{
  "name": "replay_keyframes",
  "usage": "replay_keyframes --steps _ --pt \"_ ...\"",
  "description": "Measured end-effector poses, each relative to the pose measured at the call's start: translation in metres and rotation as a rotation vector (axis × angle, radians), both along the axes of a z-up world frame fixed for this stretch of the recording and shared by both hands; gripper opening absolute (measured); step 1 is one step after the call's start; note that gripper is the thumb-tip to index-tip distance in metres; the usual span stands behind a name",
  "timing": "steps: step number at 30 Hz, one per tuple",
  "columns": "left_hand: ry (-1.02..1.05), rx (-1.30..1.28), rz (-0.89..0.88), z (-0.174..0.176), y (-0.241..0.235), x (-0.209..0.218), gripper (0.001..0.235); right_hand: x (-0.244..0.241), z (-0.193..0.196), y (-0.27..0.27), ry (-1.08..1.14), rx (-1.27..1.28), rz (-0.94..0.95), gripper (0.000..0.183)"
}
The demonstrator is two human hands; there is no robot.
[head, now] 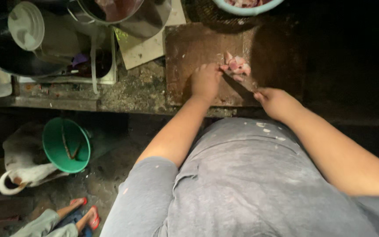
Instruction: The person cuts chunks of raw meat into smaller pieces using a knife on a wooden cutting board, then places the pieces into a plastic basket.
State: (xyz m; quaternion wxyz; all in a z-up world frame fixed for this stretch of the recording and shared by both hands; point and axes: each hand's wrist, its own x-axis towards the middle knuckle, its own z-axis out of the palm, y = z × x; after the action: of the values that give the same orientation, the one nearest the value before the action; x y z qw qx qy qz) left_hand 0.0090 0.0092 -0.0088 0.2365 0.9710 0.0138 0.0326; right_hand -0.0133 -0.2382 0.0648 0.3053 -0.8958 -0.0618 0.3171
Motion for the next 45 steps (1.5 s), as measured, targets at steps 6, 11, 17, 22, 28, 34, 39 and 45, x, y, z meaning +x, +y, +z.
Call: replay_keyframes --steps 6,11,17,22,28,34,39,45 --pt "0.063 -0.163 -0.021 0.010 0.013 0.003 0.027 -0.016 -0.004 -0.017 -0.001 0.071 -0.161 0.038" --pt "0.119 -0.318 -0.034 0.000 -0.016 0.009 0.049 -0.019 -0.014 -0.019 0.168 0.321 -0.427 0.038" --pt "0.103 -0.377 -0.186 0.005 -0.012 0.032 0.043 -0.006 -0.003 -0.032 0.127 0.354 -0.476 0.039" --pt "0.035 -0.302 0.147 0.037 0.062 0.026 0.028 -0.010 0.003 -0.030 0.127 0.282 -0.402 0.040" --pt "0.503 -0.073 0.202 0.049 0.070 0.004 0.037 -0.012 0.011 -0.020 0.104 0.142 -0.257 0.041" --pt "0.202 -0.253 0.026 0.021 0.041 -0.004 0.025 -0.013 0.020 -0.009 0.120 0.113 -0.221 0.042" --pt "0.141 -0.418 -0.099 0.002 0.031 -0.001 0.026 -0.013 0.017 -0.002 0.180 0.094 -0.281 0.045" --pt "0.163 -0.412 0.059 0.003 0.029 -0.001 0.017 -0.013 0.009 0.000 -0.123 0.082 -0.066 0.045"
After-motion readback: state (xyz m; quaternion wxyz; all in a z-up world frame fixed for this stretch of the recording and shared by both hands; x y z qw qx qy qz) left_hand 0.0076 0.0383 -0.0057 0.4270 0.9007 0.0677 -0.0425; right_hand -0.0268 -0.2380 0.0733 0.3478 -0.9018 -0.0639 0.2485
